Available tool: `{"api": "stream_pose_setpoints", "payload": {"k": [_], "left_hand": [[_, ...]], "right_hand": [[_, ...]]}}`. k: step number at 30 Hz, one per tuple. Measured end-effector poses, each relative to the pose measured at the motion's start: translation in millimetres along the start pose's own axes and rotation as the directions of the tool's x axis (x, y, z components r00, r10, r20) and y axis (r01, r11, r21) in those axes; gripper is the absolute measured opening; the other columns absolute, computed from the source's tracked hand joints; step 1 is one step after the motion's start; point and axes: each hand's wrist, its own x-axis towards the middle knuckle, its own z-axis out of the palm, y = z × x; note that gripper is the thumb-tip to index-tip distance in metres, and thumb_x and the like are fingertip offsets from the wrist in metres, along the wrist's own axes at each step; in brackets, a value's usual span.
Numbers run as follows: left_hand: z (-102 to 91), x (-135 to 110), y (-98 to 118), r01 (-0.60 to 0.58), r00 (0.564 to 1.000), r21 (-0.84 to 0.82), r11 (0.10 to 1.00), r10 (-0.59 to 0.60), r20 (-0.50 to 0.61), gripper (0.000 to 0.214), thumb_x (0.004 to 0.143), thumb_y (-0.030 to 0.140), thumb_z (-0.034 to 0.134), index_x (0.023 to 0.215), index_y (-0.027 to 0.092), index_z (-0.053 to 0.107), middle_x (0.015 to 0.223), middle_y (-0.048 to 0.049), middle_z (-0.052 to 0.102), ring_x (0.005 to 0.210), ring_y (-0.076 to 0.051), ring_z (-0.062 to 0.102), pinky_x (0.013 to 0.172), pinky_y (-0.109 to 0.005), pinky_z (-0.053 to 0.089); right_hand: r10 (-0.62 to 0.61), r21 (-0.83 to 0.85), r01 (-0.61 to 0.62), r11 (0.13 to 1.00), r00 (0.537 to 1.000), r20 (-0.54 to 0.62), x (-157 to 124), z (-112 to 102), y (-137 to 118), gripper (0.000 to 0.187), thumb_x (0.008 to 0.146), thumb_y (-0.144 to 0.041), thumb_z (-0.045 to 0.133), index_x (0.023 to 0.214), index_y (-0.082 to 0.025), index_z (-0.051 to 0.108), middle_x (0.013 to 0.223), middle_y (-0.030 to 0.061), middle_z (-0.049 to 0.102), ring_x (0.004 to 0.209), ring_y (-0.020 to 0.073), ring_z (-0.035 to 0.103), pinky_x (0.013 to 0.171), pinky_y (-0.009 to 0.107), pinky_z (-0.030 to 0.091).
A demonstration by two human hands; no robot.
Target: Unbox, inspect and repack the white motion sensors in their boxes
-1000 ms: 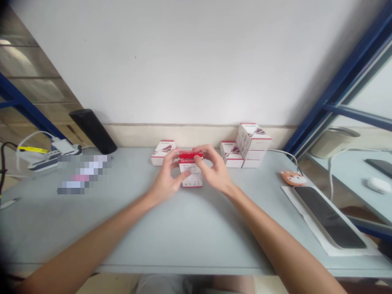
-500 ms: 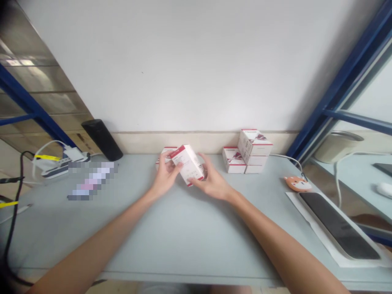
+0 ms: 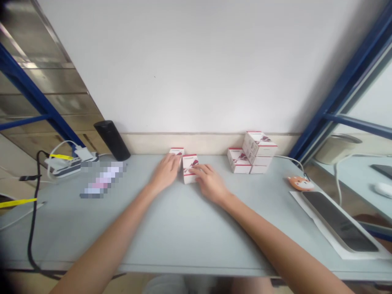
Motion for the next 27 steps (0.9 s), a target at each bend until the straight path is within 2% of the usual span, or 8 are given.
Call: {"api": "stream_pose_setpoints", "payload": {"k": [5,8,12,14,17,19,21,27], "left_hand": [[-1.0,-2.2,-2.0,-0.062,0.996,0.077,0.995,0.058,0.062,0.053,0.100,0.053,0.060,0.147,0.028,0.059,0.141,-0.0146,0.057,0.137,-0.036,0.052,0.117,-0.054,0.042],[-1.6,-3.9,-6.7,-0.094,0.993,0.117,0.989,0.085,0.077,0.056,0.097,0.043,0.068,0.150,0.032,0.057,0.144,-0.0147,0.055,0.139,-0.037,0.050,0.116,-0.055,0.042],[-0.8,-3.5,-10.8,-0.106,0.994,0.148,0.983,0.102,0.040,0.045,0.099,0.030,0.064,0.145,0.031,0.063,0.143,-0.0152,0.056,0.137,-0.036,0.053,0.113,-0.055,0.046],[0.3,-3.2,-11.3,-0.109,0.994,0.154,0.982,0.107,0.021,0.042,0.099,0.028,0.064,0.141,0.030,0.066,0.141,-0.0151,0.058,0.135,-0.037,0.054,0.110,-0.054,0.048],[1.0,-2.5,-12.1,-0.116,0.993,0.153,0.981,0.116,0.008,0.040,0.099,0.028,0.062,0.139,0.031,0.067,0.139,-0.0141,0.060,0.132,-0.036,0.056,0.109,-0.053,0.050],[1.0,-1.4,-13.1,-0.119,0.993,0.154,0.981,0.120,0.007,0.040,0.099,0.027,0.061,0.139,0.031,0.068,0.140,-0.0136,0.060,0.131,-0.036,0.057,0.110,-0.053,0.050],[1.3,0.2,-13.8,-0.118,0.993,0.155,0.981,0.117,0.014,0.040,0.098,0.026,0.061,0.137,0.030,0.069,0.141,-0.0141,0.060,0.131,-0.037,0.057,0.111,-0.055,0.049],[8.7,-0.5,2.8,-0.207,0.973,0.178,0.962,0.222,-0.069,0.041,0.095,0.021,0.062,0.135,0.027,0.070,0.147,-0.0146,0.054,0.148,-0.041,0.042,0.124,-0.063,0.035]], "right_hand": [[0.069,-0.051,-0.069,0.996,0.998,-0.003,36.1,30.2,3.8,0.049,0.102,-0.010,0.049,0.148,-0.022,0.062,0.148,0.0136,0.064,0.138,0.0310,0.054,0.115,0.054,0.052],[0.062,-0.045,-0.061,0.997,0.998,0.010,43.0,32.9,3.8,0.057,0.100,-0.008,0.048,0.155,-0.022,0.055,0.154,0.0138,0.059,0.144,0.0293,0.050,0.119,0.055,0.048],[0.008,-0.073,0.000,0.997,0.993,0.118,22.6,5.2,15.3,0.070,0.099,-0.017,0.054,0.167,-0.024,0.036,0.169,0.0118,0.044,0.152,0.0282,0.045,0.124,0.052,0.042],[0.088,-0.207,-0.059,0.977,0.987,0.136,5.8,-16.0,30.6,0.067,0.097,-0.019,0.055,0.163,-0.023,0.042,0.170,0.0143,0.041,0.155,0.0334,0.041,0.125,0.058,0.038],[0.246,-0.409,-0.237,0.881,0.969,-0.030,-17.6,-42.3,58.9,0.058,0.097,-0.017,0.051,0.155,-0.019,0.051,0.167,0.0185,0.043,0.157,0.0385,0.035,0.126,0.062,0.032],[0.364,-0.452,-0.388,0.803,0.920,-0.144,-28.2,-51.3,73.9,0.056,0.097,-0.021,0.053,0.152,-0.012,0.052,0.161,0.0244,0.048,0.154,0.0421,0.039,0.123,0.063,0.036],[0.431,-0.444,-0.461,0.769,0.886,-0.172,-33.1,-54.2,82.2,0.055,0.095,-0.021,0.054,0.149,-0.007,0.053,0.155,0.0280,0.053,0.151,0.0432,0.042,0.121,0.061,0.039],[0.339,-0.253,-0.345,0.904,0.938,-0.068,-26.4,-59.1,79.5,0.050,0.083,-0.010,0.056,0.132,-0.016,0.063,0.147,0.0160,0.065,0.151,0.0353,0.045,0.124,0.055,0.039]]}}
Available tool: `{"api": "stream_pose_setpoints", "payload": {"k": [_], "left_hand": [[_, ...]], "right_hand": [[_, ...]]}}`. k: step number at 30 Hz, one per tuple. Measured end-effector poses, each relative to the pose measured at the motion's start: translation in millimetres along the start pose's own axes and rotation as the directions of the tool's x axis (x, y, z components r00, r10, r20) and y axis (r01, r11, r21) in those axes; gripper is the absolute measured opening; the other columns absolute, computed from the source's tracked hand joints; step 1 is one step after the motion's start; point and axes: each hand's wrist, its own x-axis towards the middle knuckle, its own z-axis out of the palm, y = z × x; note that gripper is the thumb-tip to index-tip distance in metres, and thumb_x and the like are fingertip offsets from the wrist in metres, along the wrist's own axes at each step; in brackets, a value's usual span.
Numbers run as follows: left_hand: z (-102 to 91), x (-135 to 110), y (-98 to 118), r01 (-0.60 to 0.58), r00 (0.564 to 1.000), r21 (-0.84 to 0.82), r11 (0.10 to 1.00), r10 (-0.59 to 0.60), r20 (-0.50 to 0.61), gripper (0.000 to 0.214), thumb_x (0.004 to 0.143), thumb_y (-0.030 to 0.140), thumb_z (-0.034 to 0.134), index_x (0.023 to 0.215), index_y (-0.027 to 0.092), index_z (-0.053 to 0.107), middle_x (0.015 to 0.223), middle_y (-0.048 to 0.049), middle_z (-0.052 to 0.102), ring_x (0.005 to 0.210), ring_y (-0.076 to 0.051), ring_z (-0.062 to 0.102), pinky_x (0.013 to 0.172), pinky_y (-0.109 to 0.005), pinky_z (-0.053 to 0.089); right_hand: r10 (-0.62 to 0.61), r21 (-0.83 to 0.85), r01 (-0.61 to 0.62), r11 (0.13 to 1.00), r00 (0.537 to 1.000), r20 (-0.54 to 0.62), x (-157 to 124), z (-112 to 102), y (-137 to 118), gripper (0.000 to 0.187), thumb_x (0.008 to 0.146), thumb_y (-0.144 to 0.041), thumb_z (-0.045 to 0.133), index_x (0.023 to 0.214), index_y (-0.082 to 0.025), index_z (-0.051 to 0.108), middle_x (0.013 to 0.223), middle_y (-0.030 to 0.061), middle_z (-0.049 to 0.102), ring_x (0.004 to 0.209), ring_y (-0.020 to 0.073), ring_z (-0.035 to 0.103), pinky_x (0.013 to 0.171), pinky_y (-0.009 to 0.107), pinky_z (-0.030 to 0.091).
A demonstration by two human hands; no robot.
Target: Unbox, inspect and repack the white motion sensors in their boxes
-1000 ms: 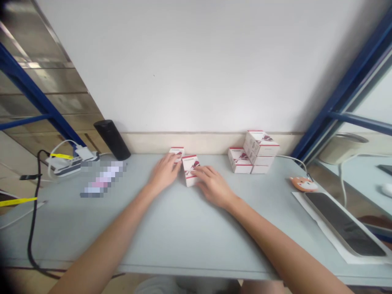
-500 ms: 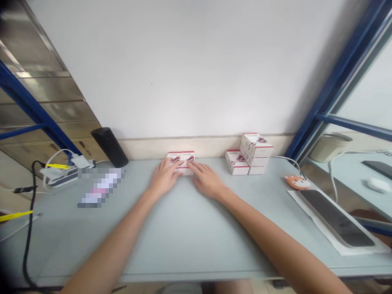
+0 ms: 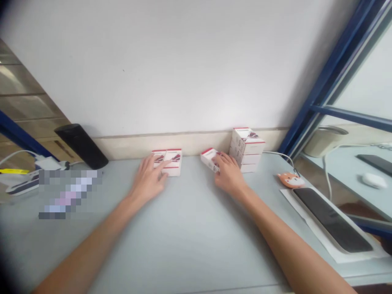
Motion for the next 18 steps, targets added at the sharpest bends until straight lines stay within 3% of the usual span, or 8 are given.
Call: {"api": "stream_pose_setpoints", "payload": {"k": [4,7,9,15,18], "left_hand": [[1.5,-7.6,35.0,-0.078,0.996,-0.193,0.978,0.068,-0.059,0.031,0.100,0.019,0.053,0.123,0.027,0.073,0.139,-0.0125,0.057,0.139,-0.033,0.053,0.119,-0.052,0.045],[-0.9,-16.9,59.5,-0.102,0.992,-0.375,0.921,0.122,0.030,0.034,0.104,0.018,0.047,0.125,0.029,0.071,0.132,-0.0086,0.061,0.123,-0.025,0.064,0.110,-0.042,0.052],[-2.7,-21.6,68.3,-0.089,0.983,-0.413,0.906,0.147,0.111,0.036,0.105,0.020,0.048,0.133,0.033,0.067,0.133,-0.0074,0.061,0.119,-0.024,0.066,0.107,-0.041,0.054],[0.1,-22.0,64.0,-0.012,0.978,-0.447,0.894,0.103,0.182,0.042,0.103,0.020,0.052,0.142,0.033,0.060,0.134,-0.0071,0.063,0.121,-0.026,0.067,0.109,-0.043,0.054],[2.4,-20.0,60.2,0.019,0.982,-0.481,0.877,0.073,0.172,0.050,0.100,0.019,0.056,0.148,0.033,0.052,0.138,-0.0076,0.062,0.127,-0.027,0.064,0.111,-0.044,0.054]], "right_hand": [[-0.078,0.086,0.078,0.993,0.997,0.007,-0.8,-2.9,-6.8,0.051,0.089,-0.022,0.061,0.139,-0.019,0.059,0.151,0.0149,0.061,0.151,0.0368,0.044,0.121,0.057,0.042],[-0.067,0.016,0.067,0.998,0.997,0.022,-4.0,-1.6,-10.4,0.063,0.094,-0.038,0.068,0.152,-0.020,0.049,0.160,0.0193,0.050,0.150,0.0412,0.044,0.120,0.063,0.041],[-0.061,-0.006,0.061,0.998,0.997,0.046,-5.1,-1.0,-11.6,0.071,0.091,-0.044,0.075,0.153,-0.020,0.049,0.161,0.0207,0.048,0.148,0.0425,0.045,0.119,0.062,0.041],[-0.137,0.087,0.132,0.987,0.989,0.049,-5.3,-0.3,-21.4,0.088,0.078,-0.059,0.087,0.148,-0.022,0.051,0.161,0.0210,0.047,0.152,0.0437,0.041,0.120,0.065,0.041],[-0.234,0.142,0.222,0.965,0.970,0.071,-5.9,-5.4,-32.3,0.079,0.080,-0.059,0.087,0.144,-0.025,0.057,0.157,0.0158,0.055,0.151,0.0402,0.045,0.119,0.061,0.044]]}}
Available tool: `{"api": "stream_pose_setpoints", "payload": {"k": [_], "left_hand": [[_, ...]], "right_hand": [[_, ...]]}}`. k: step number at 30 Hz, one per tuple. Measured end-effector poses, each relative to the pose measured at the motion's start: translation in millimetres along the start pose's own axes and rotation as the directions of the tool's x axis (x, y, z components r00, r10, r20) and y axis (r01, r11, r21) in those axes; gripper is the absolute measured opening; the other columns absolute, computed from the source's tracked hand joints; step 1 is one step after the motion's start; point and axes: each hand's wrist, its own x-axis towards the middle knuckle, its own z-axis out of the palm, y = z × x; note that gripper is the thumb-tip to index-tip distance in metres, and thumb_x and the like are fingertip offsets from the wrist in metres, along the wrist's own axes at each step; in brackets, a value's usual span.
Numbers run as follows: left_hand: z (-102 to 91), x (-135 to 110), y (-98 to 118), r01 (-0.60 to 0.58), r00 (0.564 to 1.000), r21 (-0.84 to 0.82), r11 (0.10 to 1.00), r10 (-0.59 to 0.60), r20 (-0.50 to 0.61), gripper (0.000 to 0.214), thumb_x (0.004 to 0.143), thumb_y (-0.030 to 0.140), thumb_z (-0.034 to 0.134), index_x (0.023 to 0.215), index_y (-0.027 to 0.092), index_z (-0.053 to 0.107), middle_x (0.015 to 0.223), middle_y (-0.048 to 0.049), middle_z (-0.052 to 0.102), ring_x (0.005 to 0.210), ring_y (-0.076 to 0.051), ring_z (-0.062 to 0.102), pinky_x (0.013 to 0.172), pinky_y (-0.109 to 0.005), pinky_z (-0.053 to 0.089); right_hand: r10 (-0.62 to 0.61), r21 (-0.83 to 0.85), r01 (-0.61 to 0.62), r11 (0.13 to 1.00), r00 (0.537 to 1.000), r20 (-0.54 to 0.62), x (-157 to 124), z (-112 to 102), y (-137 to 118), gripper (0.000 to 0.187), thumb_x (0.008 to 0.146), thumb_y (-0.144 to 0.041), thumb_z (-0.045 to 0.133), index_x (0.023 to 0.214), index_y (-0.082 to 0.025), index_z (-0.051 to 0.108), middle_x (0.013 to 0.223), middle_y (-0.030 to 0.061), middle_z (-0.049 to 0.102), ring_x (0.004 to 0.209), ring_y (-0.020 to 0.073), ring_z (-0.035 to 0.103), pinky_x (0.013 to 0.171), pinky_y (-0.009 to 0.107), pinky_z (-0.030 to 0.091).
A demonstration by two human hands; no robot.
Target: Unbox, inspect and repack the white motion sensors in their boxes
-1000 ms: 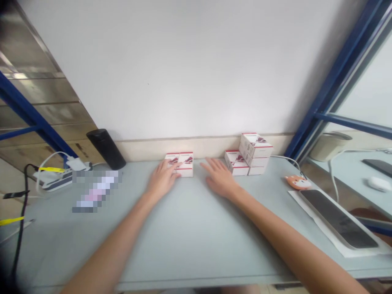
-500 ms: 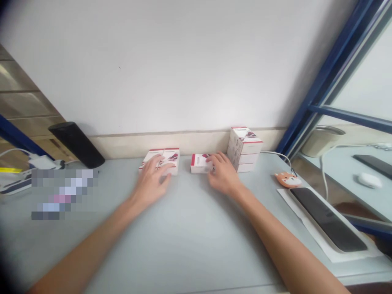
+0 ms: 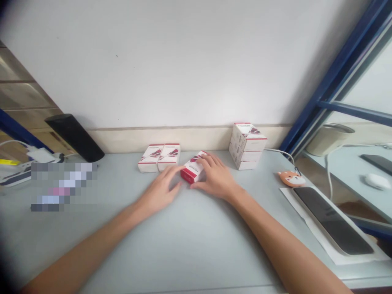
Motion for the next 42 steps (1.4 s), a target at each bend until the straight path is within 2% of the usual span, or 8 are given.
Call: {"api": "stream_pose_setpoints", "payload": {"k": [4,7,14,21,27,32,38,42], "left_hand": [[0.1,-0.3,-2.2,-0.016,1.000,-0.011,1.000,0.016,0.018,0.066,0.097,0.023,0.065,0.156,0.037,0.041,0.146,-0.0089,0.055,0.138,-0.029,0.056,0.115,-0.045,0.050],[1.7,-1.6,-5.1,0.000,1.000,0.025,1.000,-0.001,0.029,0.066,0.096,0.027,0.069,0.155,0.040,0.043,0.149,-0.0089,0.051,0.139,-0.030,0.055,0.114,-0.046,0.051],[10.6,-0.1,-9.1,0.046,0.999,-0.016,0.999,-0.046,-0.005,0.058,0.092,0.033,0.075,0.146,0.036,0.053,0.137,-0.0072,0.058,0.128,-0.029,0.063,0.108,-0.044,0.055],[5.3,3.2,-2.4,-0.066,0.973,-0.038,0.997,0.056,-0.223,0.068,0.080,0.020,0.081,0.142,0.031,0.054,0.142,-0.0071,0.065,0.134,-0.030,0.061,0.116,-0.048,0.051],[3.3,2.7,10.8,-0.091,0.896,-0.064,0.994,0.053,-0.441,0.059,0.085,0.029,0.080,0.139,0.030,0.056,0.137,-0.0070,0.069,0.129,-0.029,0.064,0.110,-0.047,0.054],[-1.6,2.7,5.2,-0.135,0.910,-0.147,0.980,0.065,-0.409,0.041,0.099,0.030,0.067,0.139,0.028,0.056,0.137,-0.0085,0.067,0.127,-0.026,0.065,0.107,-0.042,0.056],[-2.4,2.1,-8.6,-0.156,0.961,-0.147,0.977,0.116,-0.252,0.071,0.096,0.040,0.074,0.157,0.031,0.038,0.154,-0.0136,0.057,0.139,-0.032,0.059,0.112,-0.049,0.053],[-0.1,2.0,-7.0,-0.115,0.971,-0.173,0.978,0.073,-0.229,0.069,0.098,0.043,0.072,0.158,0.034,0.038,0.149,-0.0121,0.062,0.131,-0.031,0.065,0.106,-0.047,0.057]], "right_hand": [[0.021,0.052,-0.020,0.998,1.000,-0.017,1.2,-10.2,-12.9,0.032,0.098,-0.049,0.070,0.124,-0.029,0.071,0.137,0.0084,0.071,0.124,0.0330,0.069,0.099,0.050,0.059],[0.064,0.087,-0.059,0.994,0.997,-0.051,1.4,-13.4,-14.3,0.021,0.105,-0.038,0.058,0.116,-0.031,0.073,0.126,0.0054,0.076,0.109,0.0288,0.074,0.090,0.045,0.060],[-0.049,0.137,0.057,0.989,0.997,-0.059,0.4,-8.6,-14.4,0.024,0.104,-0.037,0.058,0.124,-0.028,0.070,0.135,0.0087,0.071,0.124,0.0306,0.068,0.106,0.051,0.055],[-0.175,0.203,0.170,0.964,0.984,0.008,-3.5,-19.5,-35.5,0.058,0.101,-0.042,0.065,0.154,-0.029,0.047,0.159,0.0145,0.051,0.148,0.0339,0.049,0.121,0.057,0.044],[-0.183,0.255,0.173,0.951,0.983,0.016,-1.9,-25.2,-40.1,0.074,0.097,-0.053,0.071,0.159,-0.033,0.038,0.158,0.0143,0.050,0.141,0.0364,0.056,0.114,0.057,0.051],[-0.148,0.222,0.166,0.961,0.984,-0.096,-2.3,-24.0,-49.0,0.054,0.100,-0.033,0.063,0.150,-0.029,0.044,0.145,0.0140,0.061,0.123,0.0322,0.067,0.102,0.050,0.057],[-0.080,0.335,0.130,0.933,0.984,-0.160,-5.0,-27.3,-49.5,0.052,0.090,-0.027,0.067,0.139,-0.027,0.048,0.128,0.0109,0.072,0.106,0.0296,0.073,0.088,0.044,0.059],[-0.006,0.407,0.065,0.911,0.990,-0.144,-7.3,-25.7,-44.8,0.050,0.089,-0.029,0.068,0.135,-0.026,0.051,0.127,0.0107,0.074,0.107,0.0297,0.074,0.086,0.041,0.058]]}}
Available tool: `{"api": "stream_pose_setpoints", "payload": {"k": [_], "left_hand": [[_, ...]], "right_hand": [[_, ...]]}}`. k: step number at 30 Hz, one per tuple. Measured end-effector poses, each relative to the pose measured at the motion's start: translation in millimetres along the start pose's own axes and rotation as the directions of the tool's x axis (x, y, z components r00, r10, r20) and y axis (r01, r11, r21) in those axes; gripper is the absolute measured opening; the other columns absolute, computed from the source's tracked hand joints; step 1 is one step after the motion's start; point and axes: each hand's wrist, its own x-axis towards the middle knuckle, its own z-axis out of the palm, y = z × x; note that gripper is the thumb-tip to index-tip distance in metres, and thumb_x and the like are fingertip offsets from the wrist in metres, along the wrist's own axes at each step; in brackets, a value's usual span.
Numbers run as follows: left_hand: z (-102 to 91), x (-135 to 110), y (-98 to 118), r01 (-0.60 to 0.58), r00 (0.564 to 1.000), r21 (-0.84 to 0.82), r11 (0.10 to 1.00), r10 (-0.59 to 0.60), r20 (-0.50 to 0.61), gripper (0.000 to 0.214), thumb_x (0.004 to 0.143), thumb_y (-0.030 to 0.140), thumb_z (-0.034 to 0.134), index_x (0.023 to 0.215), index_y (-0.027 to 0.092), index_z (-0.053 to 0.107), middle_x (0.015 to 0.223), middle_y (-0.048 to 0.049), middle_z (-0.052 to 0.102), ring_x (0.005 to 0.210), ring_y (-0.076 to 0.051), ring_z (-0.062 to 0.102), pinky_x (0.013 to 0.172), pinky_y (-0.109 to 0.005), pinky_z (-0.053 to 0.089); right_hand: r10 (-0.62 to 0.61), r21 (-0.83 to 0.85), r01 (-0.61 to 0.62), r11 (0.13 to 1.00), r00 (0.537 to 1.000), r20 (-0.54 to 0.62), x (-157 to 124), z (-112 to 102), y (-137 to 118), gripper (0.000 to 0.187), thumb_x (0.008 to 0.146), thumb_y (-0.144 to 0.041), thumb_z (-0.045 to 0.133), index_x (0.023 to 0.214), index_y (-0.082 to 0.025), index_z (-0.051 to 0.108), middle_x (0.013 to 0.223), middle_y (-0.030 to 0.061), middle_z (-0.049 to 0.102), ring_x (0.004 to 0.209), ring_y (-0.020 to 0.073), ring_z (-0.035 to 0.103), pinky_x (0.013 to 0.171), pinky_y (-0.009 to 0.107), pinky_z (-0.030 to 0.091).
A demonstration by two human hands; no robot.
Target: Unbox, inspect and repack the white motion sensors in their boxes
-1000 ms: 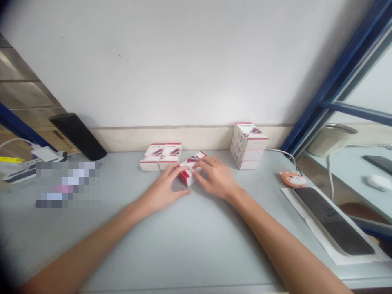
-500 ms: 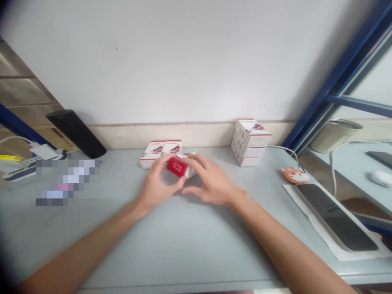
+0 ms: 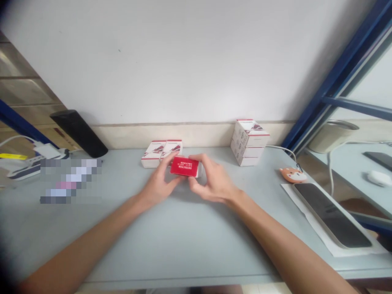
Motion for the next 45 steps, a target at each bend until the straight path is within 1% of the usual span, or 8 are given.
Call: {"api": "stream_pose_setpoints", "payload": {"k": [4,8,13,15,20,24,33,45], "left_hand": [[0.7,-0.4,4.0,-0.053,0.998,0.052,0.997,0.055,-0.042,0.070,0.095,0.044,0.076,0.155,0.034,0.042,0.133,-0.0105,0.069,0.116,-0.028,0.071,0.098,-0.044,0.060],[0.3,-0.2,12.8,-0.239,0.970,0.093,0.967,0.242,-0.026,0.088,0.086,0.040,0.085,0.158,0.032,0.035,0.126,-0.0110,0.069,0.105,-0.026,0.072,0.090,-0.041,0.063],[-3.8,2.4,28.0,-0.534,0.788,0.404,0.743,0.610,-0.079,0.080,0.078,0.031,0.091,0.145,0.041,0.049,0.139,-0.0104,0.058,0.120,-0.029,0.066,0.098,-0.044,0.060],[-6.2,3.2,32.4,-0.535,0.801,0.478,0.697,0.599,0.023,0.064,0.083,0.032,0.087,0.139,0.036,0.057,0.140,-0.0101,0.063,0.128,-0.030,0.064,0.107,-0.046,0.055],[-10.5,6.9,35.2,-0.494,0.848,0.438,0.751,0.528,0.050,0.051,0.091,0.034,0.080,0.137,0.027,0.059,0.130,-0.0105,0.074,0.131,-0.031,0.066,0.107,-0.046,0.052],[-10.8,9.9,37.6,-0.413,0.880,0.427,0.804,0.474,-0.041,0.049,0.090,0.032,0.081,0.133,0.027,0.058,0.125,-0.0097,0.077,0.119,-0.028,0.073,0.100,-0.043,0.056],[-8.2,6.9,47.1,-0.252,0.930,0.434,0.865,0.341,-0.139,0.055,0.084,0.041,0.088,0.129,0.026,0.061,0.121,-0.0084,0.080,0.109,-0.027,0.076,0.096,-0.042,0.057],[-11.2,9.4,34.7,-0.318,0.853,0.533,0.784,0.482,-0.201,0.064,0.085,0.026,0.088,0.135,0.028,0.048,0.121,-0.0078,0.080,0.109,-0.025,0.077,0.094,-0.041,0.053]], "right_hand": [[0.073,0.091,-0.067,0.994,0.995,-0.069,0.3,-1.6,-0.4,0.024,0.101,-0.043,0.060,0.116,-0.024,0.062,0.107,0.0057,0.077,0.093,0.0246,0.072,0.080,0.035,0.054],[0.282,0.231,-0.242,0.942,0.947,-0.157,6.5,-2.0,-8.4,0.050,0.107,-0.059,0.042,0.080,-0.021,0.059,0.071,0.0005,0.061,0.066,0.0174,0.056,0.060,0.030,0.043],[0.504,0.504,-0.427,0.751,0.864,-0.019,16.6,0.3,-17.2,0.032,0.099,-0.055,0.059,0.108,-0.024,0.064,0.091,0.0002,0.066,0.071,0.0168,0.059,0.059,0.027,0.046],[0.514,0.529,-0.443,0.724,0.858,0.015,17.0,0.9,-16.7,0.029,0.097,-0.048,0.062,0.116,-0.026,0.062,0.103,0.0021,0.068,0.080,0.0181,0.063,0.065,0.028,0.051],[0.123,0.165,-0.082,0.983,0.958,-0.258,9.3,-3.4,-12.2,0.017,0.103,-0.032,0.054,0.117,-0.025,0.061,0.114,0.0078,0.064,0.108,0.0240,0.063,0.094,0.041,0.054],[-0.230,-0.176,0.215,0.960,0.971,-0.066,5.9,-9.3,-11.3,0.025,0.100,-0.028,0.061,0.126,-0.027,0.062,0.124,0.0120,0.061,0.108,0.0265,0.065,0.092,0.045,0.056],[-0.390,-0.336,0.290,0.896,0.875,-0.288,7.6,-13.4,0.9,0.030,0.093,-0.006,0.055,0.111,-0.027,0.065,0.114,0.0091,0.063,0.097,0.0233,0.068,0.082,0.041,0.060],[-0.069,-0.321,0.044,0.946,0.995,-0.069,8.1,-13.0,-9.5,0.019,0.101,-0.031,0.062,0.118,-0.029,0.072,0.132,0.0107,0.065,0.106,0.0278,0.069,0.087,0.045,0.059]]}}
